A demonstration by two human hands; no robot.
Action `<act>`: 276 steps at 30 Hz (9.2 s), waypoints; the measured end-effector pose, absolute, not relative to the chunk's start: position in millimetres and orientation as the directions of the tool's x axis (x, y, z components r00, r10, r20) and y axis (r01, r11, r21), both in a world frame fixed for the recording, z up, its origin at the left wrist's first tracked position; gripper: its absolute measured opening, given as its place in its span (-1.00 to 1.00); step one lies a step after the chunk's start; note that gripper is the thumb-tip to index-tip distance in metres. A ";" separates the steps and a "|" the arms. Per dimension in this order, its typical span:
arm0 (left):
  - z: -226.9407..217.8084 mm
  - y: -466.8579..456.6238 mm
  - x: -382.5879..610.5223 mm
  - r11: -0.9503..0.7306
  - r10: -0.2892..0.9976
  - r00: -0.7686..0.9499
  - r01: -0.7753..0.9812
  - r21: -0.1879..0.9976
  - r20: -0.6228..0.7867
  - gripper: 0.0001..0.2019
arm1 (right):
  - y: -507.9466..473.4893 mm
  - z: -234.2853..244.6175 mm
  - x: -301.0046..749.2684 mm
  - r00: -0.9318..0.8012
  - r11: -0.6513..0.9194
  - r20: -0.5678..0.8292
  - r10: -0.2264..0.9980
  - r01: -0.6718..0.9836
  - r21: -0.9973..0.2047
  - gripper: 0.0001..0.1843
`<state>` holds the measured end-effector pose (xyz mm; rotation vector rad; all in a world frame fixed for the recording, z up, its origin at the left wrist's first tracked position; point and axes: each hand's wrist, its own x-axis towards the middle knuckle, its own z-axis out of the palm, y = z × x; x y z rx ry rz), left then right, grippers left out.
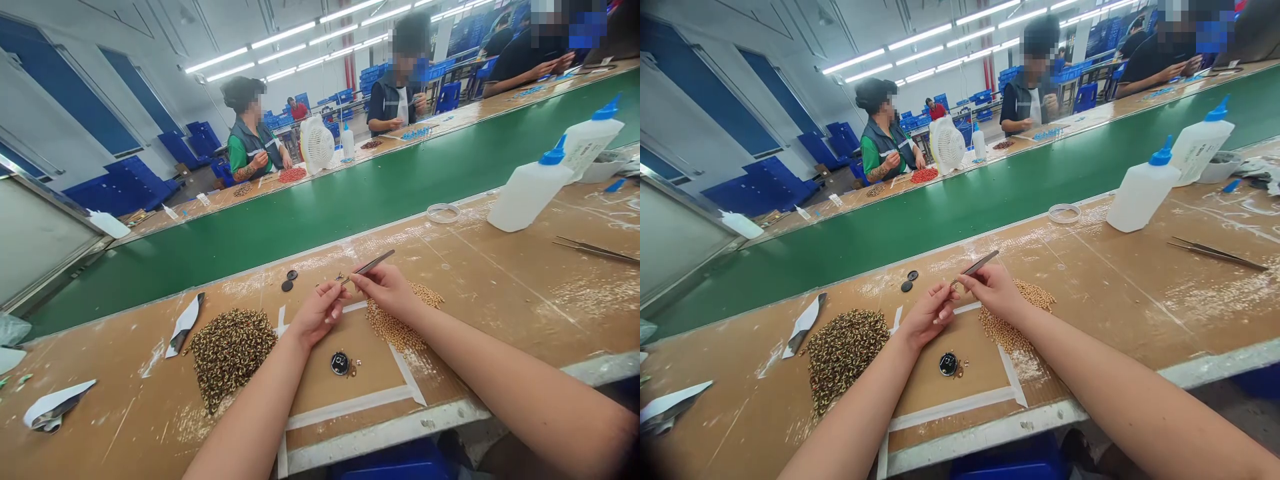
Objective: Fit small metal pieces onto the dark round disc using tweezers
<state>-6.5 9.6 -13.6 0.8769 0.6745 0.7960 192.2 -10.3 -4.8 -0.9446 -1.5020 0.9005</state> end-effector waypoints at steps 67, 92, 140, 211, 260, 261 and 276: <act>-16.4 8.0 -7.7 0.323 0.818 0.562 -0.268 0.908 -0.126 -0.58 | -8.0 -9.5 192.6 -0.125 0.266 0.278 0.952 -0.107 -0.958 -0.58; -5.2 -0.9 -8.0 0.064 0.748 0.661 -0.164 0.984 0.061 -0.69 | -26.5 3.0 210.4 -0.395 0.508 0.458 0.796 0.025 -0.861 -0.78; -25.7 20.7 4.0 0.160 0.871 0.492 -0.267 0.950 -0.008 -0.73 | -46.4 -0.4 179.6 -0.745 0.284 -0.092 0.661 0.362 -0.888 -0.65; -20.8 16.8 4.7 0.115 0.911 0.410 -0.183 0.976 -0.030 -0.74 | -12.5 -8.8 194.1 0.094 0.247 0.241 0.966 -0.059 -0.967 -0.64; -12.2 9.9 10.5 0.178 0.939 0.323 -0.160 0.971 -0.119 -0.79 | -11.9 -10.8 193.3 0.086 0.238 0.248 0.965 0.112 -0.965 -0.66; -12.8 9.9 10.5 0.172 0.941 0.320 -0.158 0.972 -0.114 -0.80 | -12.1 -10.5 192.9 0.088 0.237 0.247 0.965 0.114 -0.965 -0.66; -10.0 7.7 9.9 0.073 0.960 0.272 -0.045 0.996 -0.058 -0.80 | -14.7 -7.6 189.6 0.082 0.232 0.242 0.967 0.112 -0.966 -0.64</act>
